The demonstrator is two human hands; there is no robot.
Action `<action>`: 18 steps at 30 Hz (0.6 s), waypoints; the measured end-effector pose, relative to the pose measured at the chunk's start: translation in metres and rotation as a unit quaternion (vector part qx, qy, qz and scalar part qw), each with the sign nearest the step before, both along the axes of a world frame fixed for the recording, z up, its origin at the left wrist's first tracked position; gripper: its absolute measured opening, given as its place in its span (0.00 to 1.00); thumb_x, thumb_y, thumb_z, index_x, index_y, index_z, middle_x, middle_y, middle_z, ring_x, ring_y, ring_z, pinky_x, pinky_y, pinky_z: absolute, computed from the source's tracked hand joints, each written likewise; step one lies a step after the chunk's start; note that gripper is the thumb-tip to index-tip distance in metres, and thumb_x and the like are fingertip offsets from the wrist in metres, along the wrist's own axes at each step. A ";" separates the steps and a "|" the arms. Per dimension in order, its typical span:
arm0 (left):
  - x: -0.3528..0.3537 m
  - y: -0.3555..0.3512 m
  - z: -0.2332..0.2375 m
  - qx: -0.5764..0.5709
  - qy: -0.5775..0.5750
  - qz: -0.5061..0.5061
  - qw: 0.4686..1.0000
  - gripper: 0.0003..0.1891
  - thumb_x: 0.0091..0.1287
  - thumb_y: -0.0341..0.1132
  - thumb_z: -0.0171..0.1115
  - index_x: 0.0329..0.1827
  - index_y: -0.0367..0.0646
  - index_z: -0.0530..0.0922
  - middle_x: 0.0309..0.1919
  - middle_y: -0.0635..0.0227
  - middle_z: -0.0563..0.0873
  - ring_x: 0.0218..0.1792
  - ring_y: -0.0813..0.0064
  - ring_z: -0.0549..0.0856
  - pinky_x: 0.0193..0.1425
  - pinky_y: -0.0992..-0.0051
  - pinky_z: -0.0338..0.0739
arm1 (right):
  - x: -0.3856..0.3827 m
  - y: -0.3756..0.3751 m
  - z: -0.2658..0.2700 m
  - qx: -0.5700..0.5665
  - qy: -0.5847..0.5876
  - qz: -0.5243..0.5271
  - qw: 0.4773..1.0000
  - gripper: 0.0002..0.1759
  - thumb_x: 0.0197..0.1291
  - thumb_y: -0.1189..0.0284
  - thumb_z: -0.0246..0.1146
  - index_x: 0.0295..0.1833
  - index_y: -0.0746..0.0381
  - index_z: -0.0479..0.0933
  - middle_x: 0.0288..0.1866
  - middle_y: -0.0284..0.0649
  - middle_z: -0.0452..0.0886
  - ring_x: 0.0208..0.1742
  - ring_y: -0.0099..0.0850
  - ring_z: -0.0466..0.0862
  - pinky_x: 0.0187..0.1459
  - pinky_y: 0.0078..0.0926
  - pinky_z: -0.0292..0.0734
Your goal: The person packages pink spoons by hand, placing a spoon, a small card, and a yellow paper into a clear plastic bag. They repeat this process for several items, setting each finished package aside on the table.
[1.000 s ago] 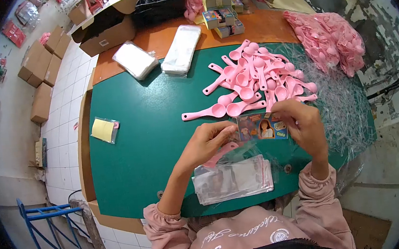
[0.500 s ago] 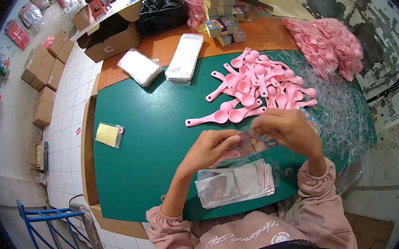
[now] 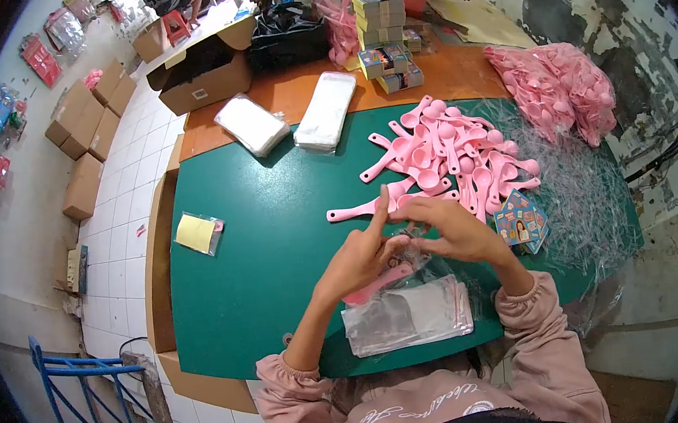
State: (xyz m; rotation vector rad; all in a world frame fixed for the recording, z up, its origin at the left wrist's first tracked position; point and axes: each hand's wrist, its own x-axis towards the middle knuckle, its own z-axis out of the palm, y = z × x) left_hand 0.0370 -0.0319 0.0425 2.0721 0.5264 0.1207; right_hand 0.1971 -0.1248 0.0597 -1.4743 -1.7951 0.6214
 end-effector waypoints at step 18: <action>-0.032 0.047 -0.035 -0.302 -0.101 -0.100 0.943 0.31 0.57 0.29 0.63 0.63 0.39 0.60 0.48 0.57 0.78 0.39 0.77 0.82 0.41 0.78 0.78 | 0.034 -0.011 -0.024 -0.298 0.243 -0.054 0.922 0.08 0.45 0.73 0.67 0.27 0.66 0.76 0.22 0.27 0.72 0.27 0.20 0.72 0.30 0.19 0.67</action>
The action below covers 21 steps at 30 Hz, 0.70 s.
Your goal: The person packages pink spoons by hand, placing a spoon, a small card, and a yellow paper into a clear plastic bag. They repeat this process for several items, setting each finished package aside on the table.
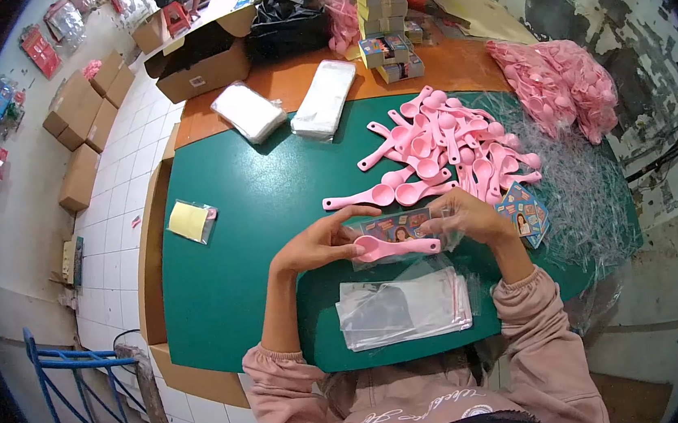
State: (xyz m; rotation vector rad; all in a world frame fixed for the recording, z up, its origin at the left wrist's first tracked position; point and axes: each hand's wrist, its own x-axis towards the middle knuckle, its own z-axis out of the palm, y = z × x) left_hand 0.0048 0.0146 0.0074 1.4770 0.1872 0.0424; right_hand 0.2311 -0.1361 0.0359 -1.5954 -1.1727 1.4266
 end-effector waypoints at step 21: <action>0.013 -0.057 -0.014 -0.401 0.080 0.151 0.900 0.19 0.70 0.38 0.44 0.60 0.39 0.62 0.49 0.61 0.76 0.50 0.70 0.78 0.52 0.70 0.76 | -0.059 -0.005 -0.004 0.292 -0.473 0.016 0.831 0.17 0.47 0.72 0.62 0.44 0.64 0.73 0.44 0.47 0.72 0.46 0.42 0.73 0.43 0.36 0.71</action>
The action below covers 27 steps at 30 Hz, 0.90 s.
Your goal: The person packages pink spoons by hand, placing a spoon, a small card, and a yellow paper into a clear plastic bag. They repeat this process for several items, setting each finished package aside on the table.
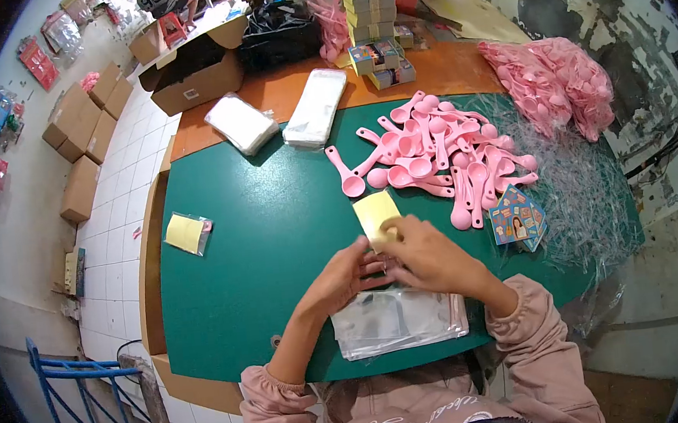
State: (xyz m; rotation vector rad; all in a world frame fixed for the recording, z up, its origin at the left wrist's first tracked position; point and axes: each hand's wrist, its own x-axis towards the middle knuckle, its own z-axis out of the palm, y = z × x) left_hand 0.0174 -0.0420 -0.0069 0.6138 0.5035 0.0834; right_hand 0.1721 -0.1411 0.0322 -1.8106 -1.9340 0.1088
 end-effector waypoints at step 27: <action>-0.001 -0.001 0.012 0.195 0.042 -0.038 0.979 0.35 0.69 0.31 0.46 0.71 0.54 0.33 0.46 0.53 0.77 0.46 0.64 0.81 0.52 0.66 0.76 | 0.001 0.004 -0.011 0.000 0.146 0.076 0.986 0.12 0.43 0.72 0.65 0.35 0.61 0.73 0.40 0.42 0.69 0.45 0.39 0.70 0.46 0.35 0.65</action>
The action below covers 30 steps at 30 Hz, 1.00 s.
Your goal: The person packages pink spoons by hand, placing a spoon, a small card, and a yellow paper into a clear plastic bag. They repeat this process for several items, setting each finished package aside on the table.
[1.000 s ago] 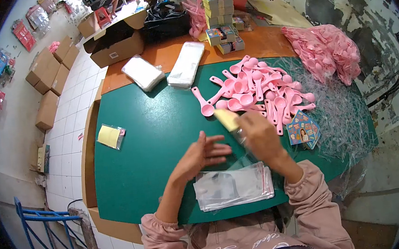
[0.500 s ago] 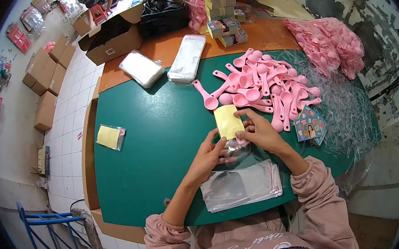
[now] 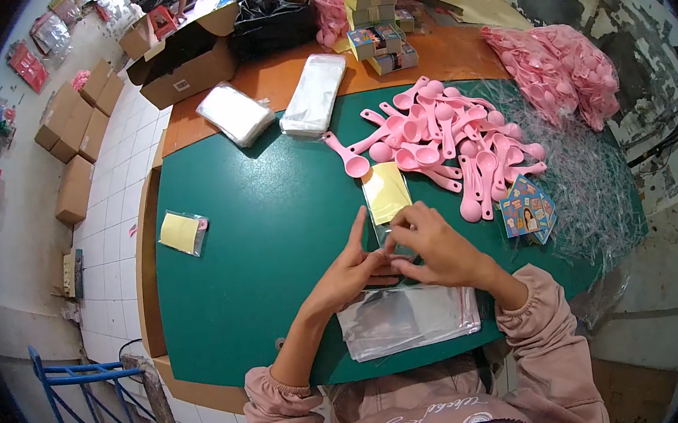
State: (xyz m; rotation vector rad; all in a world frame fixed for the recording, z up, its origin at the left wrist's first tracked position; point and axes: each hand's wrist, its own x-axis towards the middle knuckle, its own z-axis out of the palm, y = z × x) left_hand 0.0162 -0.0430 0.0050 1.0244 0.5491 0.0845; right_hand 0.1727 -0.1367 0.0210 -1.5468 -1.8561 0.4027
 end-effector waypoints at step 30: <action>0.006 0.004 -0.012 0.067 -0.040 -0.007 0.997 0.14 0.68 0.30 0.47 0.54 0.41 0.70 0.46 0.68 0.79 0.48 0.76 0.79 0.48 0.75 0.76 | 0.159 -0.039 0.044 -0.043 -0.024 -0.243 0.969 0.07 0.52 0.78 0.55 0.38 0.64 0.69 0.35 0.38 0.69 0.38 0.33 0.72 0.43 0.28 0.69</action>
